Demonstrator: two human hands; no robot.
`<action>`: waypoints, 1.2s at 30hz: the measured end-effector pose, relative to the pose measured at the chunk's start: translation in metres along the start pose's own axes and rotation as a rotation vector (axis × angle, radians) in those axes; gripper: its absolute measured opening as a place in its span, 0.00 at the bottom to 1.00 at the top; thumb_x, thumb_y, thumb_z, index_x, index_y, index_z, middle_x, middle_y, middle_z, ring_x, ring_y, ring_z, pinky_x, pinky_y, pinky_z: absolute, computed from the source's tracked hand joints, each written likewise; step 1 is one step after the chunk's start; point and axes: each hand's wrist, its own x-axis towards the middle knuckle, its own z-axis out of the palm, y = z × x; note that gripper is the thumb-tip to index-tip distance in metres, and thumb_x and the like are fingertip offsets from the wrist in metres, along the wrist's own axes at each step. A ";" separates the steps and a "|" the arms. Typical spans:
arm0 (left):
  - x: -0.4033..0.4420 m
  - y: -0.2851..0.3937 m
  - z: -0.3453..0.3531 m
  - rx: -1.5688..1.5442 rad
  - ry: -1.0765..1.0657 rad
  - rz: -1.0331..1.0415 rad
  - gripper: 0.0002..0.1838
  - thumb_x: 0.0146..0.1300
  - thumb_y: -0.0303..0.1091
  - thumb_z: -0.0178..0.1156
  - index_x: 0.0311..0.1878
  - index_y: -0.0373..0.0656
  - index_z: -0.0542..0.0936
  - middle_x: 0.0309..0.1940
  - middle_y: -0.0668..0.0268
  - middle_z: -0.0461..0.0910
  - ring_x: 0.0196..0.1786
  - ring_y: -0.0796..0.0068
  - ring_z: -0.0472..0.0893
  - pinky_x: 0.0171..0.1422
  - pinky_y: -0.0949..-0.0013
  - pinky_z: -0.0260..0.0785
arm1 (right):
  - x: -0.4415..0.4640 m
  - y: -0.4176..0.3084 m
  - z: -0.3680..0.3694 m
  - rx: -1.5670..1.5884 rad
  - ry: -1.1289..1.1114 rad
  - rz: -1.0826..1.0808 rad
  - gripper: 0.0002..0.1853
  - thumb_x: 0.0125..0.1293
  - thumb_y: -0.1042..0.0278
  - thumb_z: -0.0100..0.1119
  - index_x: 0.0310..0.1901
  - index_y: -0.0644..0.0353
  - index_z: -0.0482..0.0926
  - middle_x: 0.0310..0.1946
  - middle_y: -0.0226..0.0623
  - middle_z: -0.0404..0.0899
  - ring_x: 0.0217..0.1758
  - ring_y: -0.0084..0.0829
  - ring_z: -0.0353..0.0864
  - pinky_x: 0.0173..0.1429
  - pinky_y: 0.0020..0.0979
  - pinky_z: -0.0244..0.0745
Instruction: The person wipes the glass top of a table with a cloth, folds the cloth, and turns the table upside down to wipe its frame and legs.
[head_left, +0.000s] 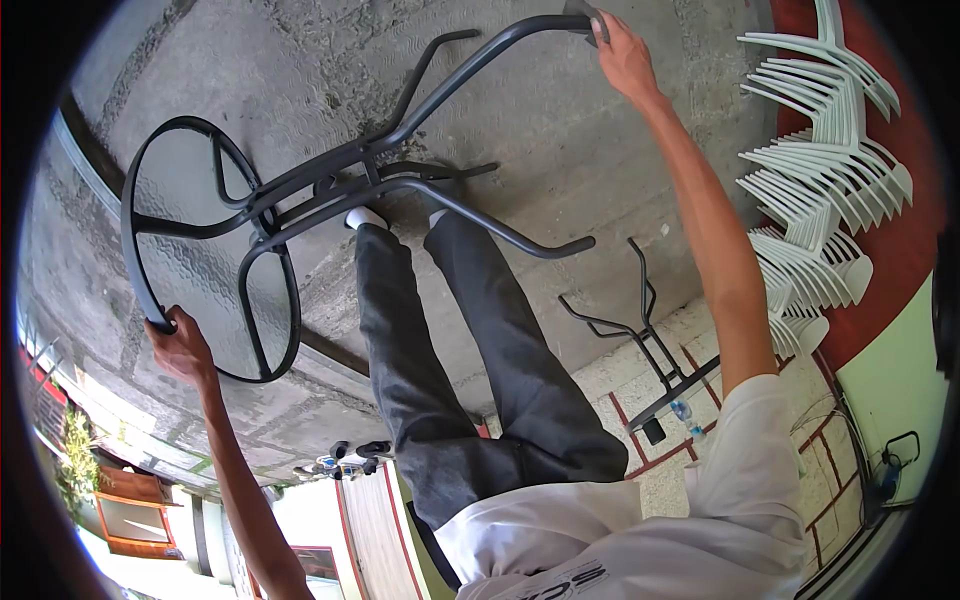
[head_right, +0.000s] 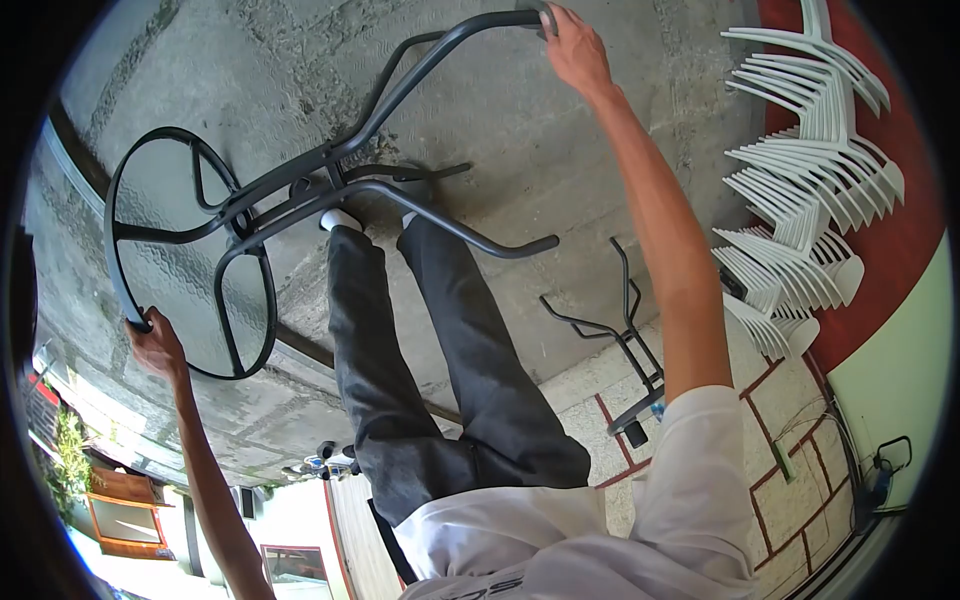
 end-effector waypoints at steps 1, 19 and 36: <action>0.000 0.001 -0.002 -0.010 -0.011 0.000 0.18 0.61 0.44 0.56 0.38 0.36 0.77 0.23 0.46 0.75 0.27 0.42 0.74 0.38 0.44 0.62 | -0.004 0.002 -0.011 0.042 -0.046 0.198 0.19 0.79 0.58 0.49 0.64 0.56 0.76 0.53 0.46 0.83 0.56 0.47 0.81 0.65 0.46 0.72; 0.000 -0.015 0.005 -0.103 -0.009 0.082 0.18 0.63 0.45 0.59 0.44 0.39 0.82 0.29 0.52 0.82 0.29 0.52 0.80 0.39 0.50 0.68 | -0.070 -0.160 0.125 0.260 0.518 -0.004 0.25 0.78 0.67 0.53 0.73 0.61 0.68 0.78 0.48 0.60 0.79 0.52 0.61 0.76 0.44 0.65; -0.001 0.008 -0.010 -0.233 -0.099 -0.053 0.13 0.60 0.39 0.61 0.40 0.38 0.79 0.27 0.55 0.81 0.29 0.50 0.79 0.41 0.51 0.67 | -0.162 -0.295 0.207 0.881 -0.237 0.646 0.21 0.78 0.60 0.53 0.66 0.61 0.76 0.60 0.55 0.80 0.63 0.52 0.80 0.62 0.41 0.75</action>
